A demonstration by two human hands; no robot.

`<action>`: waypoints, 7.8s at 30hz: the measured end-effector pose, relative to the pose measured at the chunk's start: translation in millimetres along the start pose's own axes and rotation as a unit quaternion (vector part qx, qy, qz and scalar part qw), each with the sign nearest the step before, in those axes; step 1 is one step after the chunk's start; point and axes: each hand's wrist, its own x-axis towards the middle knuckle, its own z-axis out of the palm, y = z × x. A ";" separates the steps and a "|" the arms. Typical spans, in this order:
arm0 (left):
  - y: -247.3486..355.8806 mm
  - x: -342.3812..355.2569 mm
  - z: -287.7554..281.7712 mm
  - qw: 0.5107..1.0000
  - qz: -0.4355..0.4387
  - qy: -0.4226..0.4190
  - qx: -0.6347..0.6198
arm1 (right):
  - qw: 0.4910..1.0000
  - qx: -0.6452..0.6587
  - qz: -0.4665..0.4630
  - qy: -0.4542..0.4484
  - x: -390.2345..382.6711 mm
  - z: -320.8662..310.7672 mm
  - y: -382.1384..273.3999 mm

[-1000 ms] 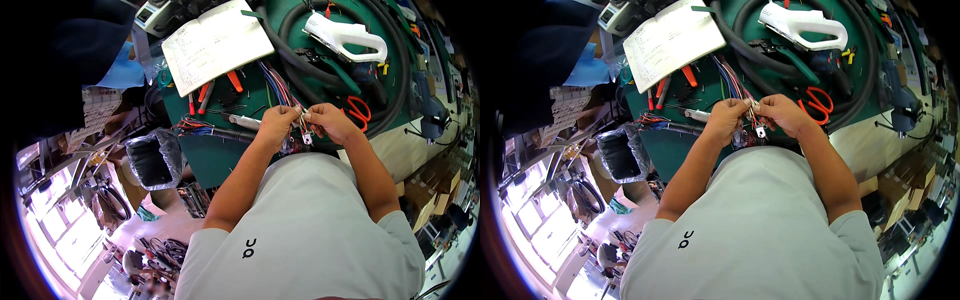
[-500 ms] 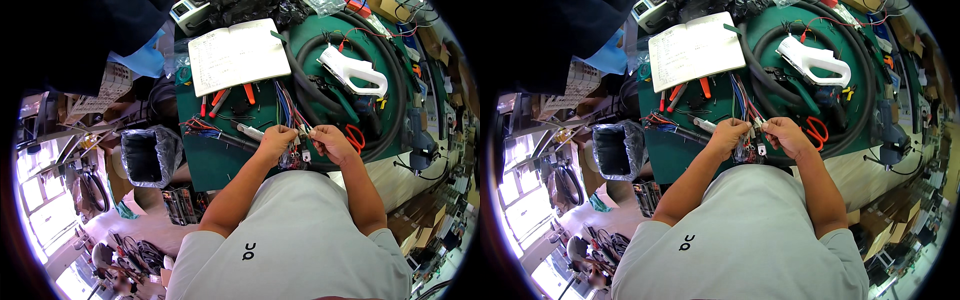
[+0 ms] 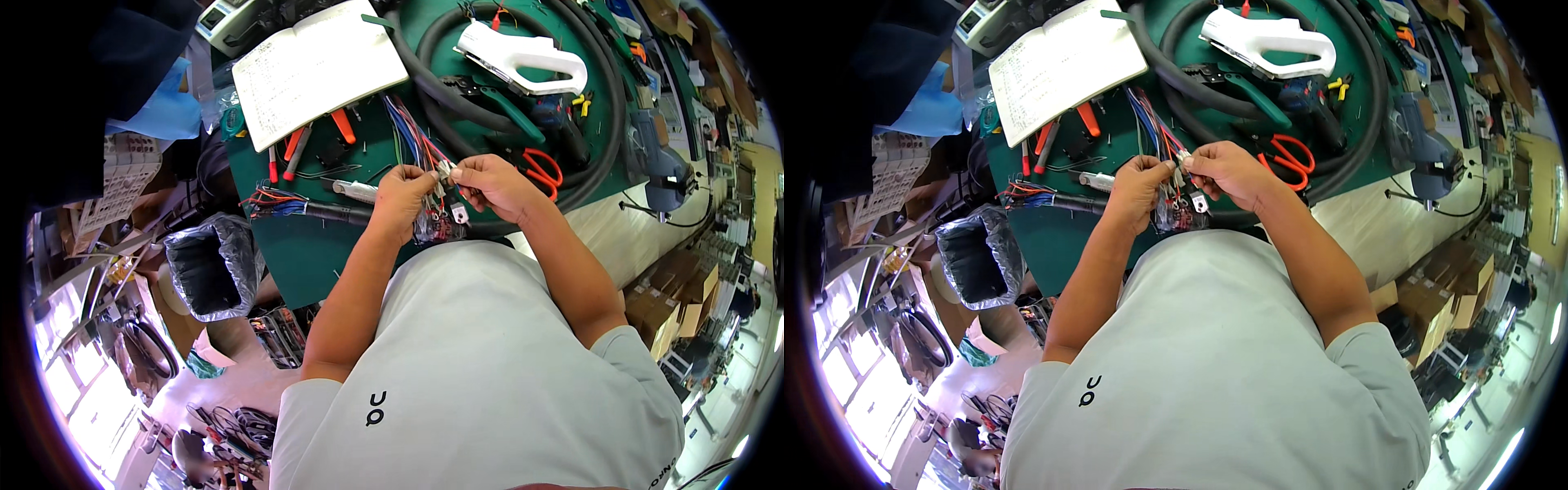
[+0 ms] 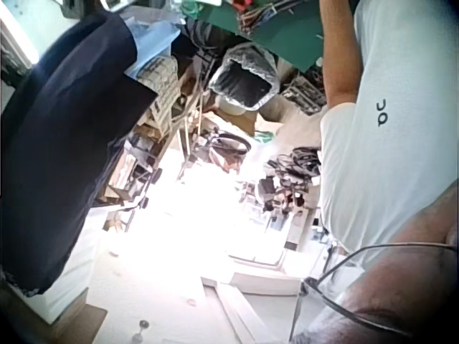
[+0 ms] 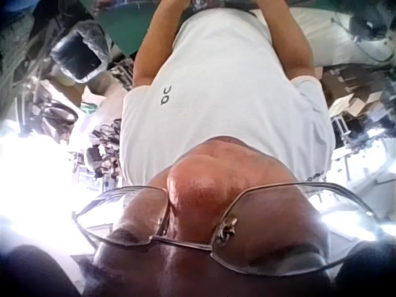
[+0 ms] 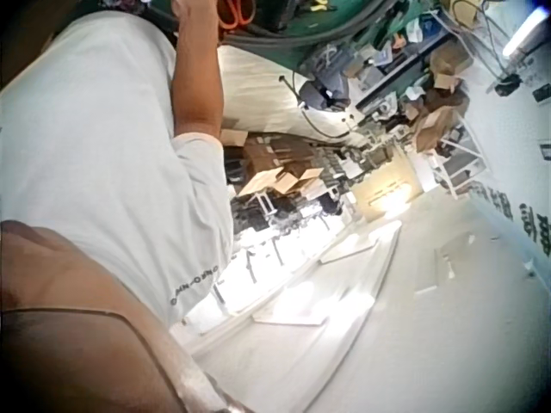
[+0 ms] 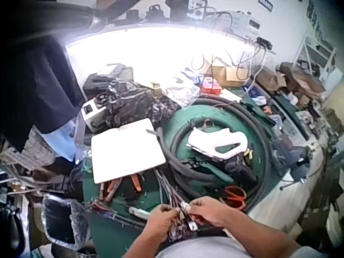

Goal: The person manipulates a bundle of wires with various connectors on a green workbench, then opens a green notebook to reference notes while continuing to handle and organize the wires.

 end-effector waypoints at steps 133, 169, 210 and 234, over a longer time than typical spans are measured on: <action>18.1 1.6 10.8 0.994 -0.066 -0.071 -0.041 | 0.999 0.046 -0.014 0.018 -14.6 -0.3 4.0; 15.1 4.0 -0.8 0.990 -0.060 -0.095 -0.081 | 0.998 0.006 -0.054 0.028 -14.8 1.7 2.6; 13.5 -0.8 -8.5 0.996 -0.055 -0.035 0.054 | 0.990 -0.112 0.013 0.087 -9.6 -13.0 18.5; 23.0 -1.3 12.2 0.993 -0.098 -0.054 -0.032 | 0.997 0.002 -0.067 0.032 -14.4 -15.3 12.6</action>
